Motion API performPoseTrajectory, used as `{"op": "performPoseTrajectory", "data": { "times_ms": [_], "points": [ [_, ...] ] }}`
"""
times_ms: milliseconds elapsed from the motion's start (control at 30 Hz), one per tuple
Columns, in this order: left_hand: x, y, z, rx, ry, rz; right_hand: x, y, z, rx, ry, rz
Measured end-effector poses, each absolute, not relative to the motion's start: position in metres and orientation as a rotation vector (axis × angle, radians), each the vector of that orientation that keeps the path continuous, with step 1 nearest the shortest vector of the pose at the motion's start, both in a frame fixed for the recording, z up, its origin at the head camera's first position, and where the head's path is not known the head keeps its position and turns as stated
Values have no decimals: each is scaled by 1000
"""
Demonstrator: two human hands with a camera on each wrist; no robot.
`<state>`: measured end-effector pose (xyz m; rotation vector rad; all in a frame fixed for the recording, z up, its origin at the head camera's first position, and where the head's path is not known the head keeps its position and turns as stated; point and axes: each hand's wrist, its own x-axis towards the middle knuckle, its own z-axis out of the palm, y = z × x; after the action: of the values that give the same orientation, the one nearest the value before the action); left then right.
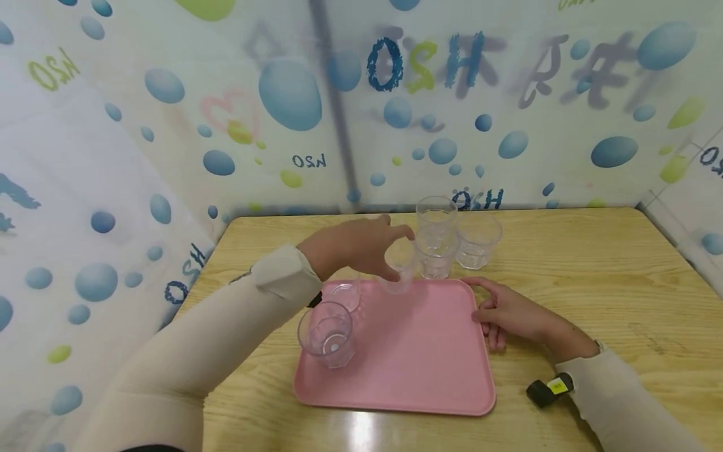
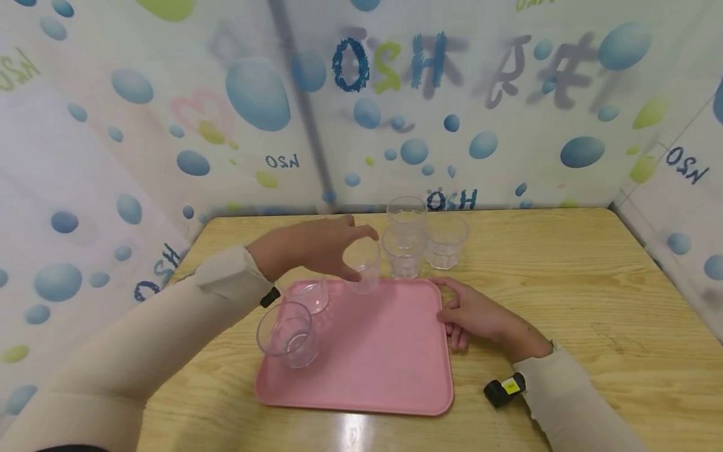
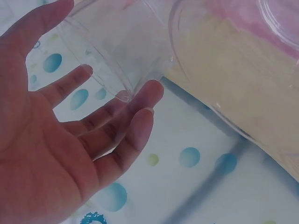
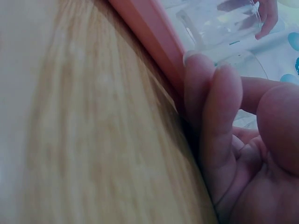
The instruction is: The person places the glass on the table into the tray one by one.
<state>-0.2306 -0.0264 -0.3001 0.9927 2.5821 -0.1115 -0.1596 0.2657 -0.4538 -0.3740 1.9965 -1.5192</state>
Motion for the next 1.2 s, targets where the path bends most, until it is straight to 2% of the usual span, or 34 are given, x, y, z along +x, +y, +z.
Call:
{"op": "performPoseTrajectory", "data": {
  "times_ms": [400,1200],
  "points": [
    [-210,-31,-306,1047,2584,-188,-160,268,-453,-362,2010,-1503],
    [-203,-35,-316,1034,2542,-177,-161,267,-454,-365,2004,-1500]
  ]
}}
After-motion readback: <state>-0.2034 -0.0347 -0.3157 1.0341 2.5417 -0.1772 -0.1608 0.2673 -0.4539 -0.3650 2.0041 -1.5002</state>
